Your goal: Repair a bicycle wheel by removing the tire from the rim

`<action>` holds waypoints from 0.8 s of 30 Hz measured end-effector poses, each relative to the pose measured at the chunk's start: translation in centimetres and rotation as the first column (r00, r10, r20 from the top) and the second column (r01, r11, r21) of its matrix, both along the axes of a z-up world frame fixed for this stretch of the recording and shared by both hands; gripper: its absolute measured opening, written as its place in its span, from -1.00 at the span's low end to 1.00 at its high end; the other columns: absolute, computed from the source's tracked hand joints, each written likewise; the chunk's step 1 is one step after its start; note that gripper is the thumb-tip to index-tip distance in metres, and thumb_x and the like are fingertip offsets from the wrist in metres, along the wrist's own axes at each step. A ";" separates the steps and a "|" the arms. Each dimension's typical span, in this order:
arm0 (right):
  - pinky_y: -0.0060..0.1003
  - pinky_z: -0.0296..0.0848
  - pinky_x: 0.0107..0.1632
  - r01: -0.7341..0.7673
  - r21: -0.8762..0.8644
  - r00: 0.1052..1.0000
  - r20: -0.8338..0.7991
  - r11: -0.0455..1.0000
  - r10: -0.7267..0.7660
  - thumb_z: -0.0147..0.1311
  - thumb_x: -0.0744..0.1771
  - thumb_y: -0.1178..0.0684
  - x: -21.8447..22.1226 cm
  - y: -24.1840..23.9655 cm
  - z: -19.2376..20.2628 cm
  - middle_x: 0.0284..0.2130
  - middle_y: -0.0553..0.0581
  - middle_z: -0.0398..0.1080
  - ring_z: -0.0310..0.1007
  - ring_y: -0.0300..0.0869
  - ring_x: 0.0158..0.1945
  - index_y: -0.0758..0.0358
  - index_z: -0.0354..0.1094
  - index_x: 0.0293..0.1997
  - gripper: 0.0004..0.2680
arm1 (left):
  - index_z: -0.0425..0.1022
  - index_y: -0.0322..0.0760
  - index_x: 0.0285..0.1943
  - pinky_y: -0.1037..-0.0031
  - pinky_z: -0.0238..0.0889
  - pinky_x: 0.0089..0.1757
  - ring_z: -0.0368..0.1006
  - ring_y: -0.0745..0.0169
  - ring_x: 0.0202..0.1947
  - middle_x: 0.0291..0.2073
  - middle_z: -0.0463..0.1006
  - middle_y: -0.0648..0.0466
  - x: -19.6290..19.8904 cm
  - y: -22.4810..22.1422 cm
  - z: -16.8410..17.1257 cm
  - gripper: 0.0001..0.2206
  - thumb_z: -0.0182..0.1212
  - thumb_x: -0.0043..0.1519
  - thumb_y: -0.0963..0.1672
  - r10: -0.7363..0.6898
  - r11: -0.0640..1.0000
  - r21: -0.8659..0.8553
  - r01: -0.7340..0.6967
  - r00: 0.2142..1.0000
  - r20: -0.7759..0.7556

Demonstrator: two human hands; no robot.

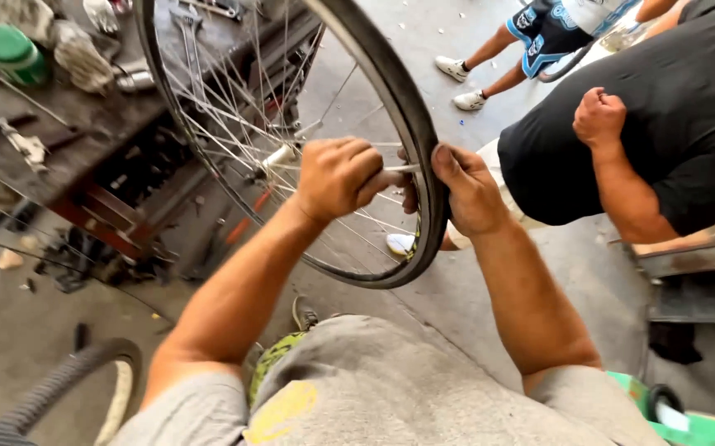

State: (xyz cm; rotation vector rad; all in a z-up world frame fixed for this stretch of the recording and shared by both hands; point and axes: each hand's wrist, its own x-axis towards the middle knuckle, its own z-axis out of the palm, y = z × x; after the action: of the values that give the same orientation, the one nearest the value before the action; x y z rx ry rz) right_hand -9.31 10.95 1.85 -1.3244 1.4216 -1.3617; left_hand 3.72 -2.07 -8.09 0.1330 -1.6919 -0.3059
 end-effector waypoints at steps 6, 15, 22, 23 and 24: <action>-0.07 0.54 -0.57 -0.035 0.018 0.959 0.282 0.999 0.029 -0.05 0.45 -0.14 -3.1 -1.3 -3.3 -0.57 0.43 0.40 0.47 0.07 -0.64 0.48 0.43 -0.08 -0.65 | 0.33 -0.16 -0.37 0.25 0.38 -0.41 0.45 -0.08 -0.51 -0.54 0.31 0.05 -0.5 2.0 -0.1 -0.63 0.07 0.46 0.05 0.075 0.991 0.108 -0.078 0.997 0.033; -0.19 0.44 -0.53 -0.205 0.072 0.889 0.431 0.976 0.155 -0.04 0.45 -0.20 -7.7 -0.6 -7.2 -0.50 0.30 0.31 0.33 -0.07 -0.60 0.48 0.37 0.12 -0.61 | 0.38 -0.17 -0.36 0.14 0.37 -0.38 0.50 -0.17 -0.46 -0.55 0.41 -0.03 0.5 2.9 -0.1 -0.68 0.17 0.42 0.01 0.064 0.988 0.105 -0.110 0.926 0.371; -0.23 0.42 -0.57 -0.283 0.070 0.911 0.332 0.956 0.245 0.00 0.45 -0.13 -9.9 -2.0 -9.6 -0.56 0.27 0.31 0.38 -0.02 -0.66 0.31 0.38 -0.04 -0.74 | 0.32 -0.10 -0.43 0.18 0.35 -0.40 0.44 -0.13 -0.52 -0.61 0.36 0.03 -2.1 6.2 -4.0 -0.68 0.13 0.42 -0.03 0.026 0.953 0.282 -0.115 0.953 0.300; -0.23 0.42 -0.57 -0.269 0.055 0.911 0.338 0.962 0.236 0.00 0.45 -0.13 -9.7 -1.5 -10.2 -0.56 0.27 0.31 0.38 -0.02 -0.66 0.31 0.38 -0.04 -0.74 | 0.32 -0.10 -0.43 0.18 0.35 -0.40 0.44 -0.13 -0.52 -0.61 0.36 0.03 -2.0 7.0 -4.8 -0.68 0.13 0.42 -0.03 0.015 0.958 0.269 -0.103 0.951 0.310; -0.21 0.42 -0.58 -0.298 0.040 0.878 0.405 0.954 0.257 0.05 0.44 -0.09 -9.4 -1.2 -10.9 -0.57 0.28 0.28 0.38 -0.01 -0.65 0.26 0.38 0.01 -0.78 | 0.38 -0.05 -0.42 0.24 0.35 -0.41 0.45 -0.06 -0.53 -0.61 0.39 0.10 -1.9 7.8 -5.7 -0.71 0.13 0.41 -0.02 -0.005 0.926 0.359 -0.114 0.949 0.314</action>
State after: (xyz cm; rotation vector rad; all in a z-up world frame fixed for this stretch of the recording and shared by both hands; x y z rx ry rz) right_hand -18.74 9.80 -9.05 -1.0630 0.9697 -1.2576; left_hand 1.86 5.72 -13.80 0.5362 -1.9202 -0.5891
